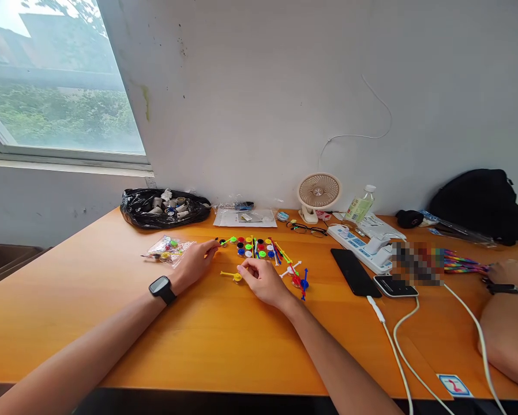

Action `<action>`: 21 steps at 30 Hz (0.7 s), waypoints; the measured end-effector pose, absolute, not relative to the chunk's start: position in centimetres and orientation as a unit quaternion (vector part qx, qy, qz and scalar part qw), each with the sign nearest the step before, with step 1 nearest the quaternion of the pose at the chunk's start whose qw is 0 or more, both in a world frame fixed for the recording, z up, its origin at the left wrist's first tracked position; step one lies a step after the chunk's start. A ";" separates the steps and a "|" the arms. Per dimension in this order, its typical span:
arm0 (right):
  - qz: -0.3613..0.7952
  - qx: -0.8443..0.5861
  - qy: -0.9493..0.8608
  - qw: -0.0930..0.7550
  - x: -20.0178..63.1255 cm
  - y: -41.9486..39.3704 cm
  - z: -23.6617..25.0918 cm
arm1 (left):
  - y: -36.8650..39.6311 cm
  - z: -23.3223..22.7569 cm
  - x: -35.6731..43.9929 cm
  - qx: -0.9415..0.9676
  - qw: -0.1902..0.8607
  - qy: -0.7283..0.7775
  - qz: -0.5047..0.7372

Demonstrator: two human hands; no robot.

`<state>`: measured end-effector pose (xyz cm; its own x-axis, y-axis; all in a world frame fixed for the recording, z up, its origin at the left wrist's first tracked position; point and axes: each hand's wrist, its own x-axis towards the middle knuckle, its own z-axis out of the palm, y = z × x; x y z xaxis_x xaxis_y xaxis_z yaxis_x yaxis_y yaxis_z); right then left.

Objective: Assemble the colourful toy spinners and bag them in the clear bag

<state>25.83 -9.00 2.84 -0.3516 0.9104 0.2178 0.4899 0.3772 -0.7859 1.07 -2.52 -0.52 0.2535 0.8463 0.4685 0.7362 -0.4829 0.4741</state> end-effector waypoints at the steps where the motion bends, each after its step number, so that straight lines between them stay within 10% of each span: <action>1: 0.313 -0.463 -0.759 0.334 25.8 -9.0 2.9 | -2.5 -0.4 1.1 0.788 0.076 0.504 0.344; 21: 0.329 -0.456 -0.761 0.323 25.9 -9.1 2.6 | -2.8 0.0 1.2 0.791 0.071 0.503 0.341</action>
